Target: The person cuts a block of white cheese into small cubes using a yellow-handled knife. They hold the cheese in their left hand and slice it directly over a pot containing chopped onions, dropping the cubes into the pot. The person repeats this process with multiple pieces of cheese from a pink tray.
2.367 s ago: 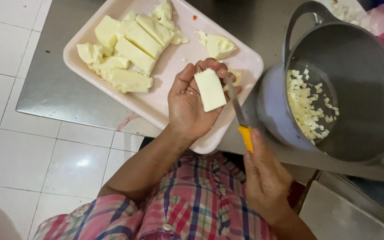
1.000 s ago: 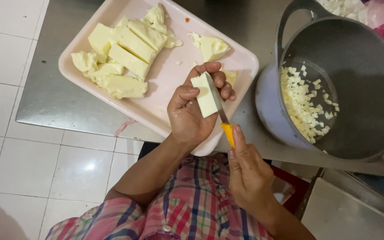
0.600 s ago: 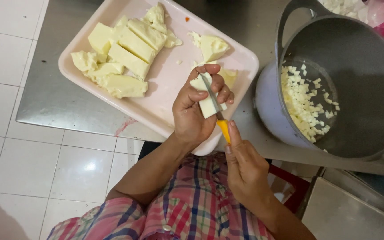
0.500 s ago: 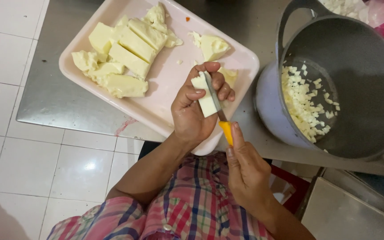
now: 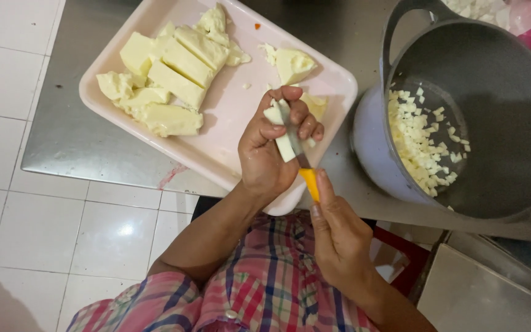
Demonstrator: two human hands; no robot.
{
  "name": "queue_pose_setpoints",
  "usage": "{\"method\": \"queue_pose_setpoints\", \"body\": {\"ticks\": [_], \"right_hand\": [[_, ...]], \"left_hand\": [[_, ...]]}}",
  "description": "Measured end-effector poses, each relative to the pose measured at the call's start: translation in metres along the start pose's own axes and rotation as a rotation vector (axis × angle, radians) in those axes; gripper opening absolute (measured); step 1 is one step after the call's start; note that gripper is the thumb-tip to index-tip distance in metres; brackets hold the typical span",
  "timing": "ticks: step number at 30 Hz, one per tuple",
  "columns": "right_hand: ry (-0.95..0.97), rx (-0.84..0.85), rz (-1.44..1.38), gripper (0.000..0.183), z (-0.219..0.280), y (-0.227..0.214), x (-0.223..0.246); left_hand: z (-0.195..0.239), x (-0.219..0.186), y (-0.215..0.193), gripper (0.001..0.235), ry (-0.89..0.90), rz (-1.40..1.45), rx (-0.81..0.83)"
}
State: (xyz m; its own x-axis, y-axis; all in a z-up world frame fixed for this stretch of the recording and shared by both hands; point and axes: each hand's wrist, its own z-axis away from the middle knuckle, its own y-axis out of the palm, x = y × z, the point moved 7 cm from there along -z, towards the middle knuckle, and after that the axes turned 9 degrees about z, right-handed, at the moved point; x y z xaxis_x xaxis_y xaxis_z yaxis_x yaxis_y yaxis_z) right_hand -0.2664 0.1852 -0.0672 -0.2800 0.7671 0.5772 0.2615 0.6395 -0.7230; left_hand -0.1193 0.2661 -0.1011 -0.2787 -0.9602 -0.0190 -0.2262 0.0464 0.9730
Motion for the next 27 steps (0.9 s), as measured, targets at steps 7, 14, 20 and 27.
{"method": "queue_pose_setpoints", "body": {"ticks": [7,14,20,27], "right_hand": [[0.001,-0.006,-0.008,0.047,0.002,0.003,-0.003],[0.048,0.064,-0.007,0.048,-0.007,-0.01,0.002],[0.072,0.003,0.022,0.049,-0.005,-0.058,0.006],[0.237,0.12,0.528,0.052,0.025,-0.105,-0.053]], "left_hand": [[0.0,0.003,0.003,0.045,0.002,-0.012,0.007],[-0.001,0.008,-0.004,0.041,-0.091,-0.004,-0.105],[0.001,0.036,0.013,0.036,-0.274,0.121,-0.172],[0.01,0.077,0.037,0.072,-0.529,0.409,-0.121]]}}
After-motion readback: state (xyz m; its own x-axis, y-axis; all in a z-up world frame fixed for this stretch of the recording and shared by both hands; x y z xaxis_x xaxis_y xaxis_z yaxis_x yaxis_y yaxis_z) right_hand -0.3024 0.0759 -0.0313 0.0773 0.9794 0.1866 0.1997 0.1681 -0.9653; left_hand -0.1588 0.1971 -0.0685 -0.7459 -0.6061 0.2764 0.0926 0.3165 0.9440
